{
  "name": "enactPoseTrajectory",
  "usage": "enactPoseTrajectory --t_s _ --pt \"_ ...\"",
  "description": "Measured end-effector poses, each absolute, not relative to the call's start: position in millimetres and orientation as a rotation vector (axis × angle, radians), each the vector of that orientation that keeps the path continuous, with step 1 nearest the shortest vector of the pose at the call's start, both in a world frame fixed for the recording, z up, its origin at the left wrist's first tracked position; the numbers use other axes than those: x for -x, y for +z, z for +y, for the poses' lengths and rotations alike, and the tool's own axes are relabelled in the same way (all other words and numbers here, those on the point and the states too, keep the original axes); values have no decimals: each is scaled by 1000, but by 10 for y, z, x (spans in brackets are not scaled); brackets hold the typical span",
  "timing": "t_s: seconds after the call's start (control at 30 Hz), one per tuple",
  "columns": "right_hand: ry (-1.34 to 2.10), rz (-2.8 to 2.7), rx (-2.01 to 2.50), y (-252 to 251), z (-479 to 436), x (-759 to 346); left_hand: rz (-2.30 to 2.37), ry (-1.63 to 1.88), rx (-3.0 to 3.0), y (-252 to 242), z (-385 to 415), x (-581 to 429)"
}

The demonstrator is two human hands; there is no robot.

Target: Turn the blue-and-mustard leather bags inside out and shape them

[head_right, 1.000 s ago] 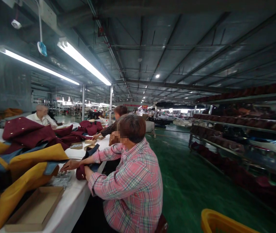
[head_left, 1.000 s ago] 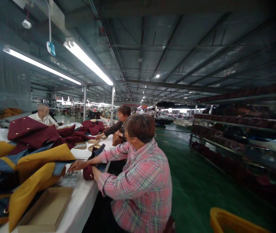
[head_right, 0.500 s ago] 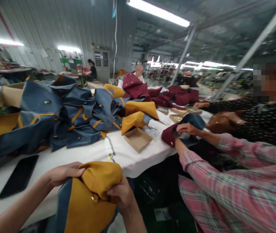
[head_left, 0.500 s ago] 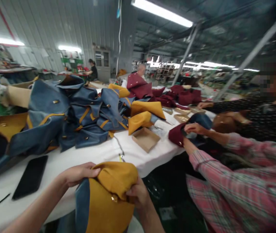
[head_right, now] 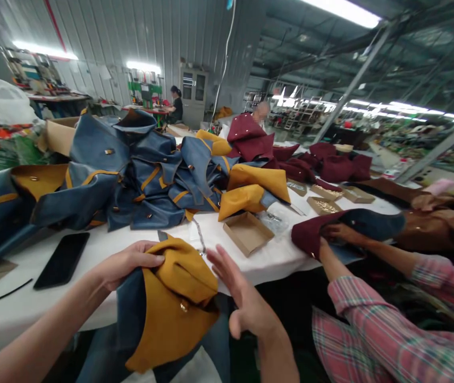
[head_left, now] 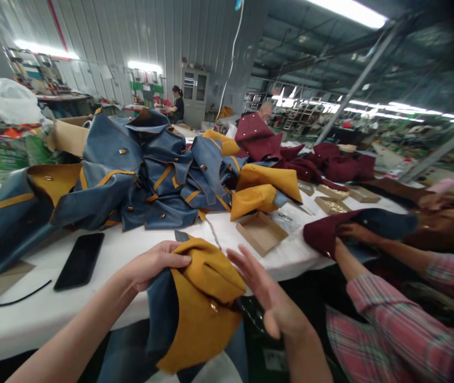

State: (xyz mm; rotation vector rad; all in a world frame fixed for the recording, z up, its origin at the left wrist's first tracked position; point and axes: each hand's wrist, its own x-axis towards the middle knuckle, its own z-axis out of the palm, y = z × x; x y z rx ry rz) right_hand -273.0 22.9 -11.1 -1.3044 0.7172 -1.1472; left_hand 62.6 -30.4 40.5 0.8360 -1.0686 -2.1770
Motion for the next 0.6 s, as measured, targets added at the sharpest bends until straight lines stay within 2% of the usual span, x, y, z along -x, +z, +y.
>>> enactPoseTrajectory --t_s 0.07,0.13,0.27,0.4,0.6 --pt "-1269 830 1501 112 229 2707 -1083 -2156 -852 429 -321 -543" --pt "-1243 1018 1795 278 243 2530 -1100 -2146 -848 420 -328 -475" --pt "-1260 1303 2199 212 229 2078 -1084 -2120 -795 401 -319 -429" --pt "-1357 1310 2198 10 205 1965 -1070 -2147 -666 450 -320 -460" --pt "-1423 1383 2073 311 173 2088 -1163 -1912 -723 397 -540 -759"
